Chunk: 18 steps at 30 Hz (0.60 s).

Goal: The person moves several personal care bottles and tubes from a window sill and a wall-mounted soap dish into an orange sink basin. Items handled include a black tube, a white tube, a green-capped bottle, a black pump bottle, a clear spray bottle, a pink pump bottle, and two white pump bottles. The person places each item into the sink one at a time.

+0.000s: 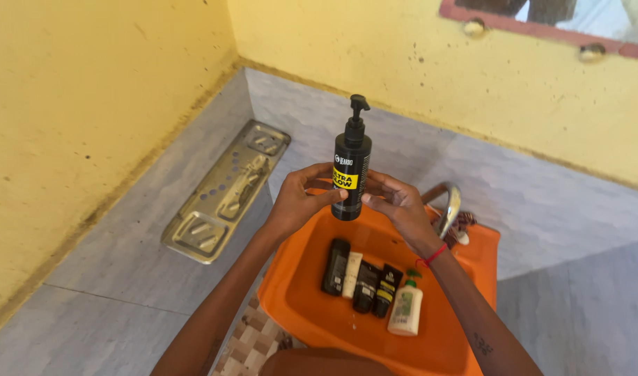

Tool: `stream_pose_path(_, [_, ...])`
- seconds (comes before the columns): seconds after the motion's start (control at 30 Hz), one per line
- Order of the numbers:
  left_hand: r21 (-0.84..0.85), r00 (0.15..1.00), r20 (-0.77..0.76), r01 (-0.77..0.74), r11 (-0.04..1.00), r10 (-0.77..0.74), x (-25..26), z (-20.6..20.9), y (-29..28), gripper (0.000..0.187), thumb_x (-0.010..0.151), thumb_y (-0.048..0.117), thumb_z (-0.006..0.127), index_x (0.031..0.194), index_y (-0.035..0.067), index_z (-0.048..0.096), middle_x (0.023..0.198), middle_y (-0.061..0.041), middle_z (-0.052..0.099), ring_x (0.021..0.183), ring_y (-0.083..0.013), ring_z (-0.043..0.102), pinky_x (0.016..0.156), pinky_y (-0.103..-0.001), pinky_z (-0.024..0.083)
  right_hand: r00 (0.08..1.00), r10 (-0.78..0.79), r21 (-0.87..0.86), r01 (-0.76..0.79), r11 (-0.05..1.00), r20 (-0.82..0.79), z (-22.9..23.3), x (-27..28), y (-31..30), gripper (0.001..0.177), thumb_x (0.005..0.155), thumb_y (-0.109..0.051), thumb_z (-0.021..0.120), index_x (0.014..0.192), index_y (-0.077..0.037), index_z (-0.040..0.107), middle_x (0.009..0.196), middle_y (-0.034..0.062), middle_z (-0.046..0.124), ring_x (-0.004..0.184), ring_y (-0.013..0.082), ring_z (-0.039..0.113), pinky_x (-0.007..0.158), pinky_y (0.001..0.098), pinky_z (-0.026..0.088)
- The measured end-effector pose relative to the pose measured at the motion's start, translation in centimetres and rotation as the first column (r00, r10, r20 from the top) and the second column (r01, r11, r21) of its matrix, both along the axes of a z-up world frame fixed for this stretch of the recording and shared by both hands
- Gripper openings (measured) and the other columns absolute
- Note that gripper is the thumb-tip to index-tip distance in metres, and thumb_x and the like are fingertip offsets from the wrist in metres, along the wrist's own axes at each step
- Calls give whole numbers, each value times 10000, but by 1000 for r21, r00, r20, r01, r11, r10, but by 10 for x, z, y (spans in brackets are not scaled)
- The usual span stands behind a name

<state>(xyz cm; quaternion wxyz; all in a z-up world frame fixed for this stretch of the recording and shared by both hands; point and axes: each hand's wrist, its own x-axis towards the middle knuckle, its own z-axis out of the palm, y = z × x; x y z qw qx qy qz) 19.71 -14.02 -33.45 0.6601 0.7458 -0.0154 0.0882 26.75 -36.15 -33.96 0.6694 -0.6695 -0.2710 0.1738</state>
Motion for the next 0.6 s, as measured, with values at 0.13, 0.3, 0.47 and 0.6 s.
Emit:
stream_pose_path(0.13, [5, 999, -42, 27, 1000, -27, -1, -26, -9, 656, 765, 187, 848, 1362, 23, 630, 1188, -121, 754, 1088, -242, 723, 940, -411, 579, 1000, -8, 4, 8, 1000, -28, -19, -7, -10, 510, 927, -38, 677, 1426, 4, 577, 1329, 111, 691, 1212, 187, 653, 1069, 361, 519])
stream_pose_path(0.3, [46, 994, -96, 48, 998, -43, -8, -54, -21, 640, 753, 160, 842, 1351, 39, 648, 1210, -105, 755, 1129, -238, 706, 964, -414, 561, 996, -67, -87, 62, 994, -64, -46, -16, -23, 461, 932, -39, 690, 1387, 3, 629, 1261, 107, 726, 1156, 197, 682, 1056, 345, 530])
stream_pose_path(0.47, [-5, 989, -130, 69, 998, -69, -16, -82, -33, 632, 760, 145, 843, 1341, 12, 635, 1212, -116, 742, 1134, -236, 703, 950, -402, 578, 992, -73, -97, 63, 993, -104, -77, -26, -36, 454, 932, -50, 671, 1381, -15, 613, 1262, 76, 724, 1161, 158, 681, 1054, 326, 530])
stream_pose_path(0.6, [-32, 982, -171, 81, 996, -85, -25, -109, -44, 612, 761, 138, 849, 1318, -5, 638, 1204, -122, 736, 1112, -238, 707, 913, -396, 594, 987, -32, -117, 13, 993, -155, -100, -36, -48, 442, 950, -60, 661, 1387, -8, 612, 1219, 76, 726, 1114, 147, 680, 1025, 320, 542])
